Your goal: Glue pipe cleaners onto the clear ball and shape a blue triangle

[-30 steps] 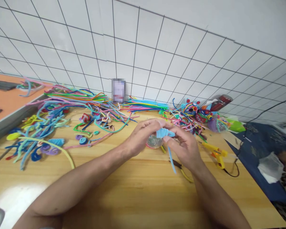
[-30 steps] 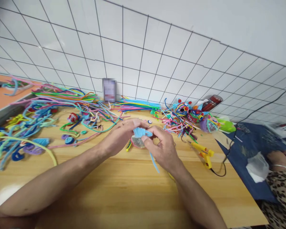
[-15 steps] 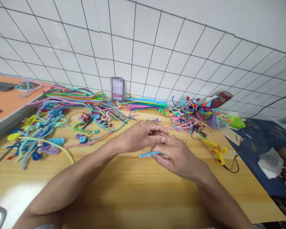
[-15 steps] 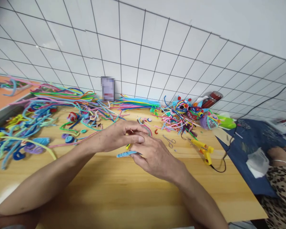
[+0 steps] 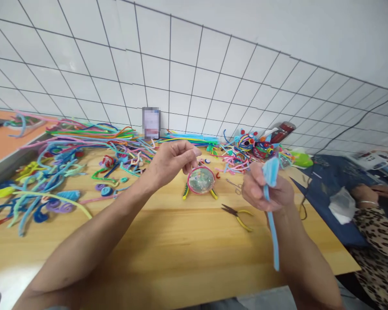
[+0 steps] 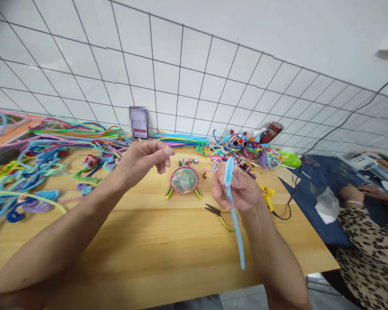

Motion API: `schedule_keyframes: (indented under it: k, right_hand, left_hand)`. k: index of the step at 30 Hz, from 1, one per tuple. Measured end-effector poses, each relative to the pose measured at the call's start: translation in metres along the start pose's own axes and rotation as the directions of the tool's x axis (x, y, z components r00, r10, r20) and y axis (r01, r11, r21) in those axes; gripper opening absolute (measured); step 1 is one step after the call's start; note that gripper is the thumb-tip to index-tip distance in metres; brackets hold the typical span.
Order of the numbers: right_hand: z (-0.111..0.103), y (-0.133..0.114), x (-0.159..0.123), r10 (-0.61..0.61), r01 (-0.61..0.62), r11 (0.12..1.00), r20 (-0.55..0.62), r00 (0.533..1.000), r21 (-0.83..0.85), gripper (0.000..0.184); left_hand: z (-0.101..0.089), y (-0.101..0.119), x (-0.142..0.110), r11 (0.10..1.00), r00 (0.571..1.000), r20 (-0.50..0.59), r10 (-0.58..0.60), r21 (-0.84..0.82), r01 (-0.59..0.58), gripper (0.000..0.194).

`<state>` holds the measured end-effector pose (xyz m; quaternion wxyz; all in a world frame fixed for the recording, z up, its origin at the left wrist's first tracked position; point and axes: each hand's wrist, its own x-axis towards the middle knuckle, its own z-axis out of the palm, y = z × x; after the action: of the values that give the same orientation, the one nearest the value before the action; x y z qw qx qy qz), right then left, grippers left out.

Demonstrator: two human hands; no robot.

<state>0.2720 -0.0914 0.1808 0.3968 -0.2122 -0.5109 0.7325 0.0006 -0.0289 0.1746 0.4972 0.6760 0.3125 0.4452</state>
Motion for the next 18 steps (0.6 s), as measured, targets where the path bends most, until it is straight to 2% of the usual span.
schedule_keyframes:
  k: [2, 3, 4, 6, 8, 9, 10, 11, 12, 13, 15, 16, 17, 18]
  right_hand:
    - [0.004, 0.011, 0.0, -0.042, 0.043, 0.995, -0.02, 0.999, 0.092, 0.037]
    - [0.007, 0.018, 0.001, -0.028, 0.028, 0.994, -0.006, 1.0, 0.101, 0.04]
    - [0.011, 0.025, 0.002, 0.008, -0.009, 0.996, 0.011, 1.0, 0.084, 0.043]
    - [0.016, 0.035, 0.003, 0.037, -0.038, 0.999, 0.015, 0.999, 0.023, 0.045]
    - [0.019, 0.039, 0.001, 0.026, -0.028, 0.996, -0.022, 0.999, -0.088, 0.044]
    - [0.02, 0.039, -0.002, -0.006, -0.006, 0.983, -0.064, 0.998, -0.185, 0.042]
    - [0.02, 0.037, -0.005, -0.059, 0.021, 0.946, -0.109, 0.992, -0.325, 0.038]
    - [0.02, 0.035, -0.008, -0.152, 0.055, 0.863, -0.155, 0.976, -0.502, 0.032]
    - [0.02, 0.033, -0.011, -0.279, 0.088, 0.719, -0.171, 0.945, -0.69, 0.025]
    - [0.019, 0.031, -0.013, -0.417, 0.109, 0.516, -0.138, 0.898, -0.849, 0.017]
    - [0.015, 0.031, -0.018, -0.615, 0.11, 0.065, 0.047, 0.787, -0.992, 0.01]
    - [0.012, 0.034, -0.02, -0.655, 0.1, -0.115, 0.151, 0.741, -0.988, 0.013]
    - [0.008, 0.038, -0.022, -0.667, 0.083, -0.239, 0.226, 0.71, -0.967, 0.016]
    - [0.003, 0.043, -0.023, -0.665, 0.061, -0.312, 0.264, 0.699, -0.948, 0.019]
  left_hand:
    - [0.018, -0.007, -0.006, 0.981, 0.993, 0.114, -0.025, -0.187, 0.046, 0.039]
    - [0.029, -0.009, -0.01, 0.957, 0.976, 0.217, -0.019, -0.279, 0.081, 0.049]
    - [0.04, -0.011, -0.015, 0.921, 0.939, 0.343, -0.014, -0.361, 0.146, 0.058]
    - [0.058, -0.012, -0.024, 0.868, 0.8, 0.599, 0.03, -0.413, 0.276, 0.074]
    - [0.063, -0.009, -0.029, 0.855, 0.758, 0.651, 0.036, -0.412, 0.313, 0.069]
    - [0.061, -0.007, -0.031, 0.859, 0.755, 0.655, 0.029, -0.403, 0.317, 0.066]
    - [0.057, -0.005, -0.031, 0.865, 0.77, 0.638, 0.018, -0.396, 0.308, 0.065]
    - [0.052, -0.003, -0.03, 0.873, 0.802, 0.598, 0.009, -0.395, 0.285, 0.065]
    - [0.047, -0.002, -0.029, 0.888, 0.845, 0.534, -0.021, -0.379, 0.261, 0.065]
    - [0.042, -0.002, -0.028, 0.898, 0.888, 0.456, -0.057, -0.366, 0.246, 0.065]
    - [0.038, -0.005, -0.026, 0.884, 0.92, 0.359, -0.158, -0.365, 0.294, 0.064]
    - [0.039, -0.007, -0.026, 0.859, 0.902, 0.374, -0.215, -0.368, 0.357, 0.068]
    - [0.041, -0.01, -0.027, 0.82, 0.861, 0.432, -0.269, -0.366, 0.44, 0.071]
    - [0.044, -0.012, -0.029, 0.774, 0.81, 0.496, -0.312, -0.362, 0.519, 0.072]
